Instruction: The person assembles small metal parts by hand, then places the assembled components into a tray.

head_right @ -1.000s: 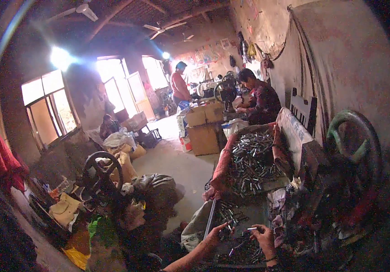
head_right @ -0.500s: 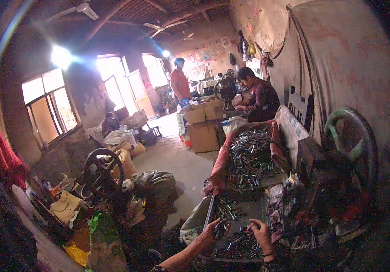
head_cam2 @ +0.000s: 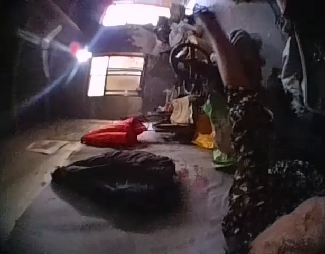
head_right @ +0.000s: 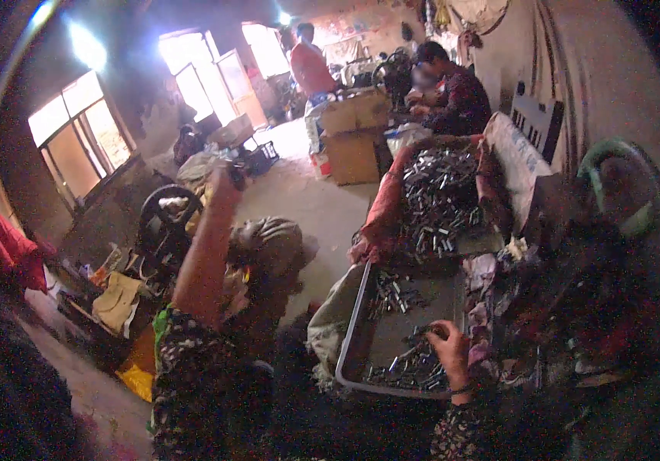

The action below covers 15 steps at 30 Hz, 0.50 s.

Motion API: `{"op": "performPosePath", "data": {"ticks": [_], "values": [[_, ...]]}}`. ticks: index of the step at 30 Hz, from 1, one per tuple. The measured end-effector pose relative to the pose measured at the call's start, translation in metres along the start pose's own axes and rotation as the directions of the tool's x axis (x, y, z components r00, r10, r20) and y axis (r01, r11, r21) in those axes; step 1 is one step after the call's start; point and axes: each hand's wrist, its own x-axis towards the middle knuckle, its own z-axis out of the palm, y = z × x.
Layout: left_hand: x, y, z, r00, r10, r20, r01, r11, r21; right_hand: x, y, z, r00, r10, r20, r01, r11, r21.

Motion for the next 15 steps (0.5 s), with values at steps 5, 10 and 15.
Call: {"op": "performPosePath", "data": {"ticks": [5,10,15], "values": [[-0.005,-0.061,0.019,0.822,0.431,0.371,-0.549,0.774,0.317,-0.008,-0.012,-0.011,0.995,0.050,-0.083,-0.049,0.999,0.009],[-0.062,-0.247,-0.013,0.924,-0.278,0.262,0.246,0.958,0.150,-0.015,-0.003,-0.023,0.979,0.165,-0.121,-0.156,0.984,0.081],[-0.139,-0.377,-0.031,0.808,-0.588,0.041,0.492,0.710,0.504,-0.014,-0.003,-0.034,0.968,0.183,-0.169,-0.164,0.979,0.121]]}}
